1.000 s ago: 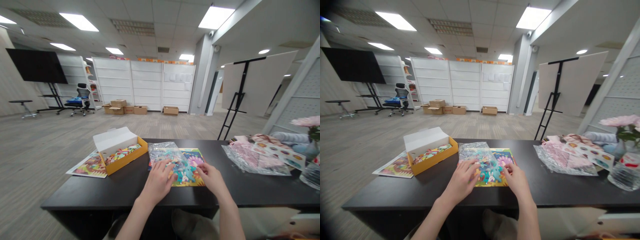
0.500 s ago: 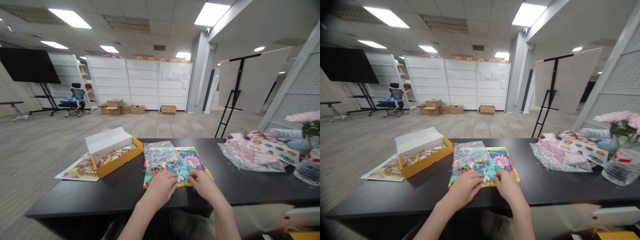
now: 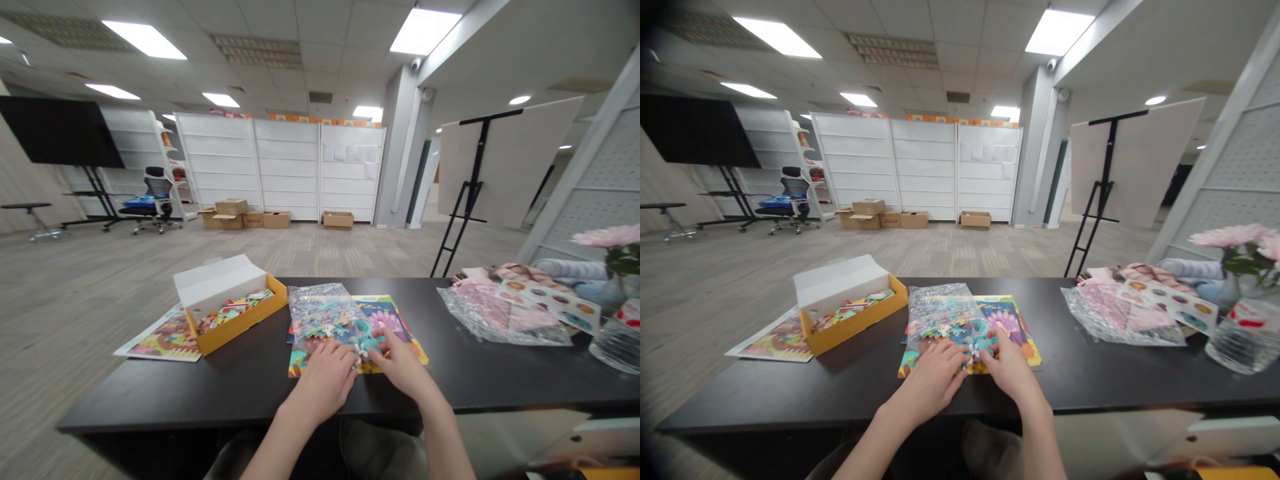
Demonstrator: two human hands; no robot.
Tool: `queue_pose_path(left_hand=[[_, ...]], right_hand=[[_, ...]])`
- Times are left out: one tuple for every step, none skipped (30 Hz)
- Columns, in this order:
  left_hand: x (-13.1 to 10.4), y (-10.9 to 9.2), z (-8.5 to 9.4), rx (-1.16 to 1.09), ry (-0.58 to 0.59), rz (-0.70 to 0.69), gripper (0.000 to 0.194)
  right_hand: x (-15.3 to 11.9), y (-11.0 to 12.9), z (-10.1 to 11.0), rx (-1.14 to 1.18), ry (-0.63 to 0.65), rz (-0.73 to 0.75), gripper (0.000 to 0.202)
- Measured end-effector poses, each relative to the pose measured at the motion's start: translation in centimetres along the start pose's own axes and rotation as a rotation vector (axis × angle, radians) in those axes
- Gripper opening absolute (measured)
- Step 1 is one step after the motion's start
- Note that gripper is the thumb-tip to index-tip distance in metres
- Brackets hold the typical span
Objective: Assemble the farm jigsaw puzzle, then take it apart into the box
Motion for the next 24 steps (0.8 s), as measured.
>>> queue_pose_path(left_hand=[[0.0, 0.0, 0.0, 0.002, 0.002, 0.001, 0.014], [0.0, 0.0, 0.0, 0.003, 0.002, 0.001, 0.015], [0.1, -0.1, 0.0, 0.005, 0.002, 0.002, 0.015], [0.1, -0.1, 0.0, 0.006, 0.003, 0.002, 0.015], [0.1, -0.1, -0.1, 0.008, 0.006, 0.002, 0.015], [0.1, -0.1, -0.1, 0.011, 0.009, 0.004, 0.015], [0.1, -0.1, -0.1, 0.013, 0.012, 0.006, 0.015], [0.1, -0.1, -0.2, 0.015, 0.014, 0.007, 0.015], [0.1, -0.1, -0.2, 0.015, 0.013, 0.008, 0.015], [0.0, -0.1, -0.2, 0.014, 0.011, 0.009, 0.016], [0.0, -0.1, -0.2, 0.014, 0.008, 0.008, 0.016], [0.0, -0.1, -0.2, 0.014, 0.004, 0.007, 0.016], [-0.1, 0.0, -0.2, 0.016, 0.0, 0.004, 0.016], [-0.1, 0.0, -0.2, 0.019, -0.007, 0.001, 0.017], [-0.2, 0.0, -0.2, 0.022, -0.015, -0.003, 0.017], [-0.2, 0.0, -0.1, 0.025, -0.025, -0.012, 0.018], [-0.2, -0.1, -0.1, 0.026, -0.039, -0.025, 0.017], [-0.2, -0.3, 0.1, 0.028, -0.059, -0.041, 0.016], [-0.1, -0.4, 0.5, 0.032, -0.086, -0.053, 0.014], [-0.1, -0.4, 0.9, 0.038, -0.124, -0.056, 0.012], [-0.1, -0.3, 1.6, 0.047, -0.174, -0.045, 0.012], [-0.1, -0.1, 2.3, 0.059, -0.224, -0.019, 0.013], [-0.2, 0.4, 3.1, 0.076, -0.27, 0.024, 0.014], [-0.4, 1.0, 3.7, 0.097, -0.308, 0.077, 0.015]], right_hand=[[0.1, -0.1, 0.0, -0.019, 0.0, -0.002, 0.024], [0.2, -0.1, 0.0, -0.041, 0.003, -0.003, 0.025], [0.3, -0.2, -0.1, -0.062, 0.008, -0.009, 0.024], [0.4, -0.2, -0.2, -0.077, 0.016, -0.016, 0.024], [0.5, -0.3, -0.3, -0.086, 0.025, -0.027, 0.025], [0.6, -0.3, -0.4, -0.087, 0.034, -0.039, 0.026], [0.8, -0.4, -0.5, -0.083, 0.047, -0.053, 0.027], [0.9, -0.4, -0.6, -0.072, 0.064, -0.065, 0.028], [1.0, -0.5, -0.7, -0.052, 0.083, -0.071, 0.028], [1.1, -0.5, -0.7, -0.024, 0.101, -0.07, 0.028], [1.2, -0.6, -0.7, 0.015, 0.116, -0.069, 0.028], [1.2, -0.6, -0.6, 0.066, 0.127, -0.066, 0.027], [1.1, -0.7, -0.5, 0.129, 0.133, -0.065, 0.027], [1.0, -0.8, -0.2, 0.2, 0.137, -0.067, 0.028], [0.8, -0.8, 0.0, 0.274, 0.141, -0.069, 0.03], [0.6, -0.8, 0.3, 0.346, 0.147, -0.07, 0.034], [0.3, -0.6, 0.5, 0.411, 0.156, -0.068, 0.038], [0.1, -0.4, 0.7, 0.465, 0.167, -0.06, 0.041], [0.0, -0.1, 0.8, 0.507, 0.177, -0.048, 0.043], [-0.1, 0.2, 0.9, 0.536, 0.176, -0.033, 0.044], [-0.1, 0.4, 1.1, 0.551, 0.159, -0.015, 0.044], [0.1, 0.5, 1.3, 0.553, 0.123, 0.005, 0.043], [0.3, 0.6, 1.6, 0.542, 0.071, 0.023, 0.043], [0.5, 0.6, 1.8, 0.521, 0.012, 0.038, 0.043]])
Point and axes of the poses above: each hand's wrist, its own x-axis towards the middle knuckle, its own z-axis out of the back of the hand, y = z × x, the point moved 8 cm from there along x, towards the middle knuckle, and after that the axes turned 3 degrees about -y, right-handed, at the moved point
